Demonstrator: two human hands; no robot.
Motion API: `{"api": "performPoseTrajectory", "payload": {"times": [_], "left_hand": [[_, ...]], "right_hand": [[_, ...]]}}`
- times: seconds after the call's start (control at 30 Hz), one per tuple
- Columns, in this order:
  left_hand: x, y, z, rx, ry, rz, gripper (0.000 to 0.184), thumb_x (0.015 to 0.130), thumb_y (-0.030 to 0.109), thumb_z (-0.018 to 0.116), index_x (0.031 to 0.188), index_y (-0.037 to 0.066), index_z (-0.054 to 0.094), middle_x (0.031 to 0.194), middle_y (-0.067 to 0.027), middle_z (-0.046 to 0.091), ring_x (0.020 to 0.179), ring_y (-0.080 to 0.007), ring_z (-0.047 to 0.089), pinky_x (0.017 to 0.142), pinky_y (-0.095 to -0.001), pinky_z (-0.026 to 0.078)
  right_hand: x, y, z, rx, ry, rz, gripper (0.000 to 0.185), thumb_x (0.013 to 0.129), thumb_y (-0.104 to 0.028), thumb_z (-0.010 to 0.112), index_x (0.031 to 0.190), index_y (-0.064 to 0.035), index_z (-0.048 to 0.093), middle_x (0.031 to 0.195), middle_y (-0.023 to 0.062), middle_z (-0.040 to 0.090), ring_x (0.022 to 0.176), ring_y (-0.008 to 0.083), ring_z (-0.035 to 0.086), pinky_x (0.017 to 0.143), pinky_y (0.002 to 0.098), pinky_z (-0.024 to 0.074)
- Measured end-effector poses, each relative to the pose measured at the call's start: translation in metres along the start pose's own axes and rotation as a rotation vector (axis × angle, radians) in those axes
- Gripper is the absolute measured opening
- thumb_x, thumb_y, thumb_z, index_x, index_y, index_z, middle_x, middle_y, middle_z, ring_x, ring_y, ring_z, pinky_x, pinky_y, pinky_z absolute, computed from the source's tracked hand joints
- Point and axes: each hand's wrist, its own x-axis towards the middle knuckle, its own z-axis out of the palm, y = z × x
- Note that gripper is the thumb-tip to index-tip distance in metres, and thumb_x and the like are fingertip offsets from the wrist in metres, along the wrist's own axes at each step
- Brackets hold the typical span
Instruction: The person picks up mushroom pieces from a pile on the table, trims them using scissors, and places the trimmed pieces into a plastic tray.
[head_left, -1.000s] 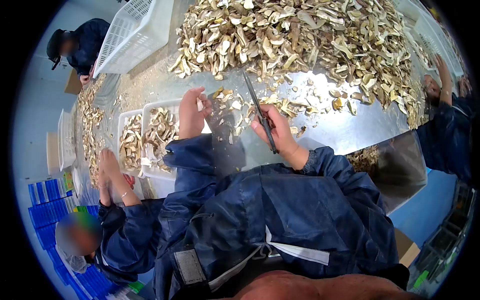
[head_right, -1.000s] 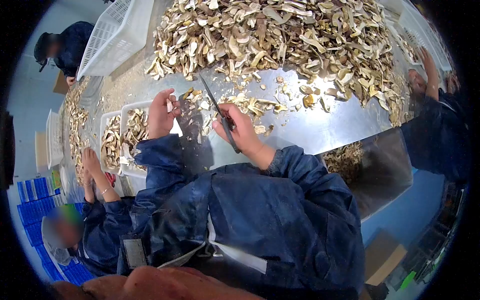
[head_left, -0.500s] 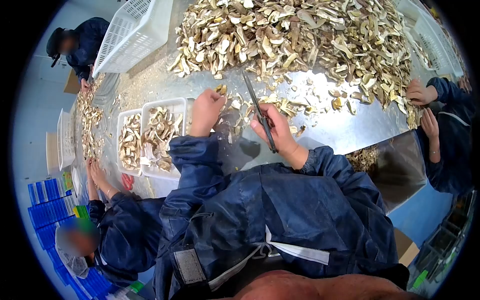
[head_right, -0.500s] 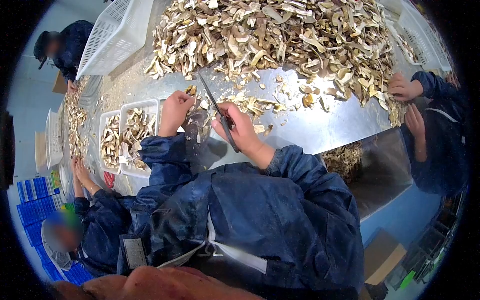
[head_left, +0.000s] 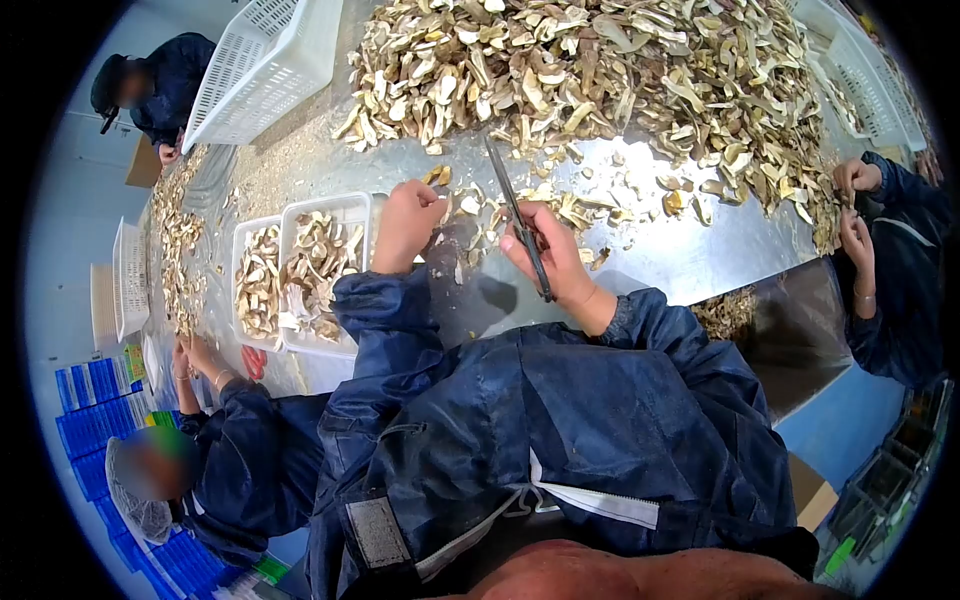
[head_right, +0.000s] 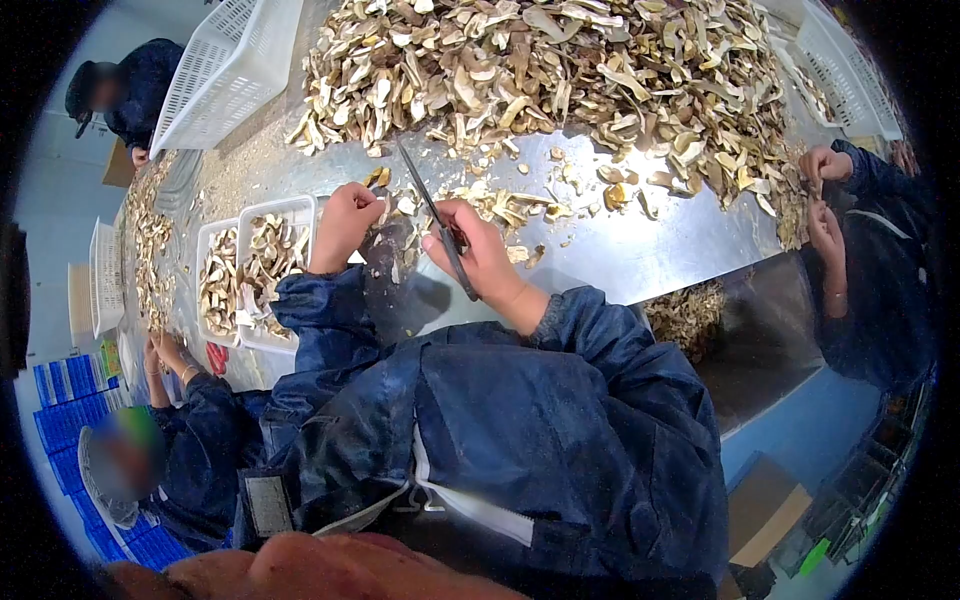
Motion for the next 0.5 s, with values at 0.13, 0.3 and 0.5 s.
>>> {"api": "performPoseTrajectory", "payload": {"times": [0.13,0.3,0.5], "left_hand": [[-0.004,0.0,0.003,-0.031,0.06,0.069,0.023,0.083,0.015,0.069,0.099,-0.002,0.067,0.075,-0.0119,0.066,0.071,-0.0224,0.064,0.064,-0.0352,0.05],[-0.005,0.004,-0.016,-0.86,-0.021,-0.354,0.02,0.094,0.007,0.053,0.112,0.002,0.06,0.076,-0.0001,0.057,0.06,-0.0125,0.053,0.054,-0.0257,0.043],[-0.006,0.009,-0.008,-0.704,-0.111,-0.213,0.009,0.093,0.009,0.064,0.1,0.003,0.064,0.07,-0.0005,0.058,0.059,-0.0118,0.055,0.052,-0.0262,0.043]], "right_hand": [[0.0,0.002,0.001,-0.007,0.009,-0.016,0.042,0.091,-0.022,0.074,0.12,-0.0001,0.055,0.08,0.0054,0.06,0.069,0.0119,0.056,0.065,0.0272,0.0467],[0.0,-0.001,0.002,0.06,0.013,-0.004,0.041,0.091,-0.02,0.075,0.12,0.0005,0.055,0.08,0.0046,0.06,0.069,0.011,0.055,0.065,0.0266,0.0465],[0.0,0.001,0.002,0.034,0.01,-0.005,0.04,0.091,-0.018,0.074,0.12,0.0008,0.055,0.08,0.0044,0.06,0.069,0.0109,0.055,0.064,0.0265,0.0465]]}}
